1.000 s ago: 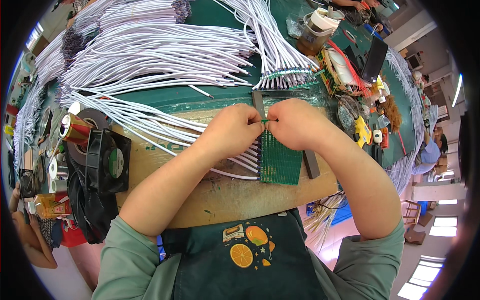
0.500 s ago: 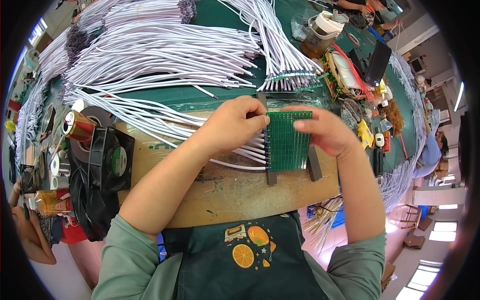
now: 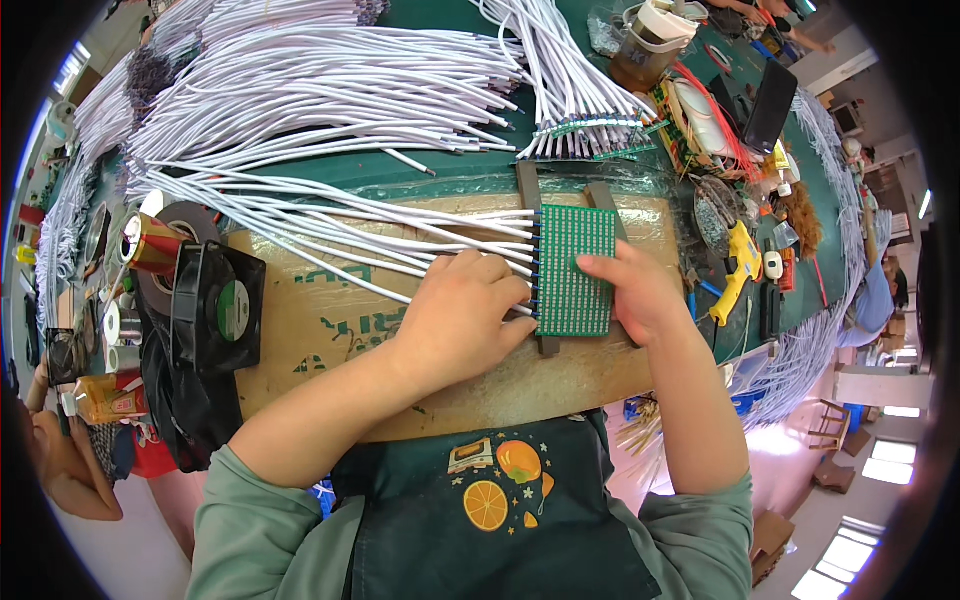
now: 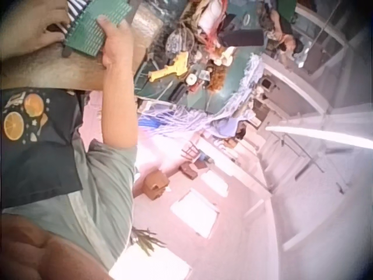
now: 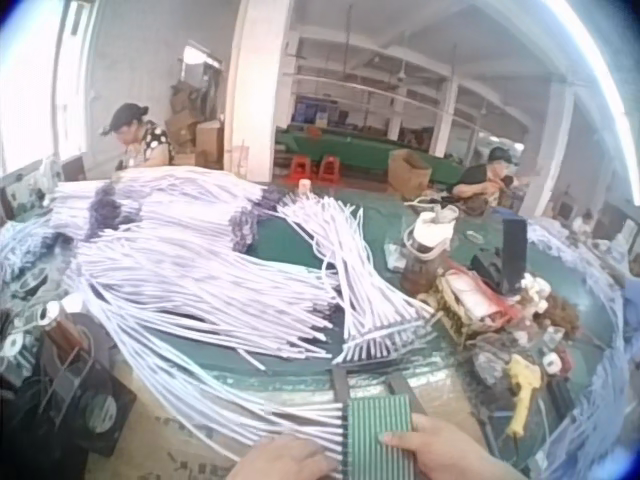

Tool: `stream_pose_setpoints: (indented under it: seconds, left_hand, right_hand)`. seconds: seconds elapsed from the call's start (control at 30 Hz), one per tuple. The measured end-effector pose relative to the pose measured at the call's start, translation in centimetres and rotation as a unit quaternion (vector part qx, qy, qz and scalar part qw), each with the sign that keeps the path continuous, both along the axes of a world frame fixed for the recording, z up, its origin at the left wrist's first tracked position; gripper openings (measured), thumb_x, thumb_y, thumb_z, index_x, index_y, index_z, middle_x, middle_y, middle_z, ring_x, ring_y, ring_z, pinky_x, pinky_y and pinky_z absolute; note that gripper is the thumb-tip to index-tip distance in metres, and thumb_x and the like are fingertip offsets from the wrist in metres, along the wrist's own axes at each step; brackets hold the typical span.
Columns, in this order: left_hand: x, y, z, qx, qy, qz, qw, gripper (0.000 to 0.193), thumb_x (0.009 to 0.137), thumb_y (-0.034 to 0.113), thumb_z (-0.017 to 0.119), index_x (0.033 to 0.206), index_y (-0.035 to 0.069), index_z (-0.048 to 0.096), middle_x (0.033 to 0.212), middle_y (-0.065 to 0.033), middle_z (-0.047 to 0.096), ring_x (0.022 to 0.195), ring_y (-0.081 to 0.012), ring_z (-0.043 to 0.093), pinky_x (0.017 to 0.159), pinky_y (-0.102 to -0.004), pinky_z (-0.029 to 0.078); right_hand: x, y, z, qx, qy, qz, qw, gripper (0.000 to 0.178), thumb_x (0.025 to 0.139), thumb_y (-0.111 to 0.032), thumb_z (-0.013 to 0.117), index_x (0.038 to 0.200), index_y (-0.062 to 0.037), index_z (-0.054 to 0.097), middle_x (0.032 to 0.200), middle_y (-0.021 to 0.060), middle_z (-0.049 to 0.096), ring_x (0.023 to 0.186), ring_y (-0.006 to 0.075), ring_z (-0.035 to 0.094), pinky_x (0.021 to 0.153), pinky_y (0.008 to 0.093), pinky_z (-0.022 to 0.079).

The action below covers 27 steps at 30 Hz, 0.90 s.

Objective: The person aligns wires onto a circuit board and solders them using a soldering iron, then puts the soldering iron down and presses the wires against the board by hand.

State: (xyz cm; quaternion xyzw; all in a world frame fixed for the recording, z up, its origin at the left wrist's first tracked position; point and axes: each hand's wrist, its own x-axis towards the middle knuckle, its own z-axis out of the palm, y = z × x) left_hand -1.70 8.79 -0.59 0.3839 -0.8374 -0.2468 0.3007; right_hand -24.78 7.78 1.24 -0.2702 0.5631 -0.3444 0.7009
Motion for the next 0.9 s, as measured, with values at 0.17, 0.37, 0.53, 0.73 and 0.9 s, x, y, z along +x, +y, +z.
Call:
stream_pose_setpoints:
  seconds: [0.17,0.37,0.53,0.73,0.9]
  left_hand:
    - [-0.8,0.6,-0.8,0.009,-0.012,0.04,0.999,0.02,0.073,0.023,0.076,0.079,0.007,0.065,0.083,-0.0095,0.06,0.084,-0.0313,0.058,0.076,-0.0435,0.045]
    - [-2.0,-1.1,0.1,0.137,-0.051,0.015,0.989,0.02,0.076,0.021,0.074,0.078,0.004,0.062,0.078,-0.012,0.061,0.084,-0.0317,0.059,0.076,-0.0424,0.046]
    - [-1.9,-1.5,-0.1,0.146,-0.012,-0.011,0.989,0.019,0.077,0.02,0.073,0.079,0.003,0.062,0.08,-0.012,0.063,0.084,-0.0314,0.06,0.077,-0.0417,0.046]
    - [-1.4,0.0,0.0,0.041,0.001,0.092,0.995,0.018,0.076,0.017,0.073,0.077,0.003,0.063,0.083,-0.0092,0.064,0.084,-0.0319,0.06,0.077,-0.0419,0.046]
    - [-0.7,0.8,1.3,-0.03,-0.007,0.093,0.995,0.016,0.077,0.017,0.073,0.081,0.004,0.066,0.084,-0.0091,0.065,0.083,-0.0312,0.06,0.077,-0.0413,0.046]
  right_hand:
    - [-0.8,3.4,-0.1,0.015,-0.05,-0.006,0.999,0.035,0.089,-0.011,0.065,0.121,-0.0024,0.056,0.109,0.0069,0.066,0.091,0.0195,0.067,0.08,0.0373,0.056]
    - [-0.4,3.3,-1.2,-0.057,-0.085,-0.046,0.994,0.034,0.089,-0.01,0.065,0.121,-0.002,0.055,0.111,0.0059,0.066,0.092,0.0174,0.066,0.086,0.0325,0.053]
    - [-0.2,1.6,-1.4,-0.062,0.0,-0.009,0.998,0.034,0.087,-0.008,0.067,0.119,-0.0016,0.056,0.106,0.008,0.067,0.092,0.0173,0.066,0.083,0.0345,0.055]
    - [0.6,2.1,-0.3,-0.088,-0.025,-0.035,0.995,0.036,0.087,-0.008,0.067,0.12,-0.0015,0.055,0.107,0.0083,0.066,0.093,0.0188,0.066,0.081,0.0371,0.056]
    - [-0.1,2.1,-0.2,-0.071,-0.134,-0.06,0.987,0.039,0.088,-0.007,0.064,0.124,-0.0006,0.052,0.112,0.011,0.065,0.1,0.0227,0.065,0.087,0.0402,0.055]
